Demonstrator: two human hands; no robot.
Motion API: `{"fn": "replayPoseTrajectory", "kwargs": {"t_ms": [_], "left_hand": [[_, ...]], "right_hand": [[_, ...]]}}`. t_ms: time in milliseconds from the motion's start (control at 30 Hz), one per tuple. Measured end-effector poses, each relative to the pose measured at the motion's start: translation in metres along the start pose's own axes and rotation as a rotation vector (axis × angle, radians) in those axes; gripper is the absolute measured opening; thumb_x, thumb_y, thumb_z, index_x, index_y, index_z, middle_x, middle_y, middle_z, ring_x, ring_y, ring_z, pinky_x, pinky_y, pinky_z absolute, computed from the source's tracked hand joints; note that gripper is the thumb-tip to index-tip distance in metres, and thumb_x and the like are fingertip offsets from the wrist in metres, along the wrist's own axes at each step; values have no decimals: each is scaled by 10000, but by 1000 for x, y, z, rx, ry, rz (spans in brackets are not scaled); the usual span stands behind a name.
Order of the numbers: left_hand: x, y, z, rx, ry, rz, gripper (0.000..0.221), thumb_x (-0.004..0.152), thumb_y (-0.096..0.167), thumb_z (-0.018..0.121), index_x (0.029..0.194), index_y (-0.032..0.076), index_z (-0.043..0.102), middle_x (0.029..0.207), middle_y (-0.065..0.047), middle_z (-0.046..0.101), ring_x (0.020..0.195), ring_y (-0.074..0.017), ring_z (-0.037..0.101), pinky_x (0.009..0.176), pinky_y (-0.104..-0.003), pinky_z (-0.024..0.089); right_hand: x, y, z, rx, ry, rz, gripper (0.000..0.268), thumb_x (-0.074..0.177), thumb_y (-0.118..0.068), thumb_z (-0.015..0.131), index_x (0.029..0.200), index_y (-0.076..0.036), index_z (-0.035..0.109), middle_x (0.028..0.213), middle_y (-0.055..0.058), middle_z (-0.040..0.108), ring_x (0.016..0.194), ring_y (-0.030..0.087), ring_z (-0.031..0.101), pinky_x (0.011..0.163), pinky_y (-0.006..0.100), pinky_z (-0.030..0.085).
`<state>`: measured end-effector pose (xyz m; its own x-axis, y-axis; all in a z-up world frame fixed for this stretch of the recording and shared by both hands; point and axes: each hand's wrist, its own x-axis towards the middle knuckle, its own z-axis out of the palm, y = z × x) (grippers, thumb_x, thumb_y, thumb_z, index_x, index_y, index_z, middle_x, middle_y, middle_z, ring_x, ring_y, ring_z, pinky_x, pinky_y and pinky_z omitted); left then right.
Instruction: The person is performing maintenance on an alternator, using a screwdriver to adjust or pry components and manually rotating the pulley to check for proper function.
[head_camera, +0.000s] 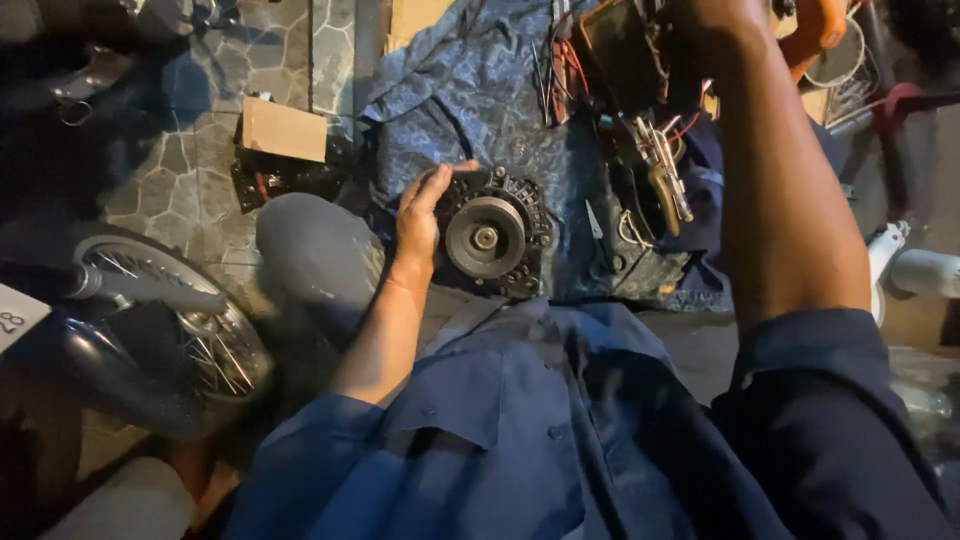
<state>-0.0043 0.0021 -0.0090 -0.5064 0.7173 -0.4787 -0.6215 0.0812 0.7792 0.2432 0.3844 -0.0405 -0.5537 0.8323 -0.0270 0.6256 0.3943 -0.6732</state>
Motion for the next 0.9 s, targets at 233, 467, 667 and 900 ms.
{"fn": "replayPoseTrajectory", "kwargs": {"t_ms": [233,467,667,900], "left_hand": [[-20,14,14,70,-128,65,353,1021,253,559,1121,-26,749,1182,-117,756,1046,-160,689,987,-260,507],[-29,0,42,164,-18,289,257,1005,246,667,983,24,795,1061,-163,774,1108,-240,707,1055,-385,507],[-32,2,53,149,43,243,258,981,278,703,977,40,801,1038,-161,781,1044,-236,730,975,-382,556],[-30,-5,63,184,33,224,270,977,304,729,999,44,800,1027,-161,774,1025,-240,717,906,-402,578]], "right_hand": [[-126,-134,-52,270,-132,-28,296,1163,-105,455,1418,16,368,1343,218,478,1073,302,540,826,408,491],[-237,-159,-52,123,-383,-13,652,985,-161,631,1593,-96,405,1567,286,419,1419,485,379,1190,563,300],[-279,-213,-60,7,-653,288,614,921,-260,641,1517,-261,495,1344,198,661,1192,492,602,1032,621,490],[-277,-222,-70,-243,-755,350,605,978,-322,536,1561,-399,398,1168,240,726,1083,527,662,958,653,509]]}}
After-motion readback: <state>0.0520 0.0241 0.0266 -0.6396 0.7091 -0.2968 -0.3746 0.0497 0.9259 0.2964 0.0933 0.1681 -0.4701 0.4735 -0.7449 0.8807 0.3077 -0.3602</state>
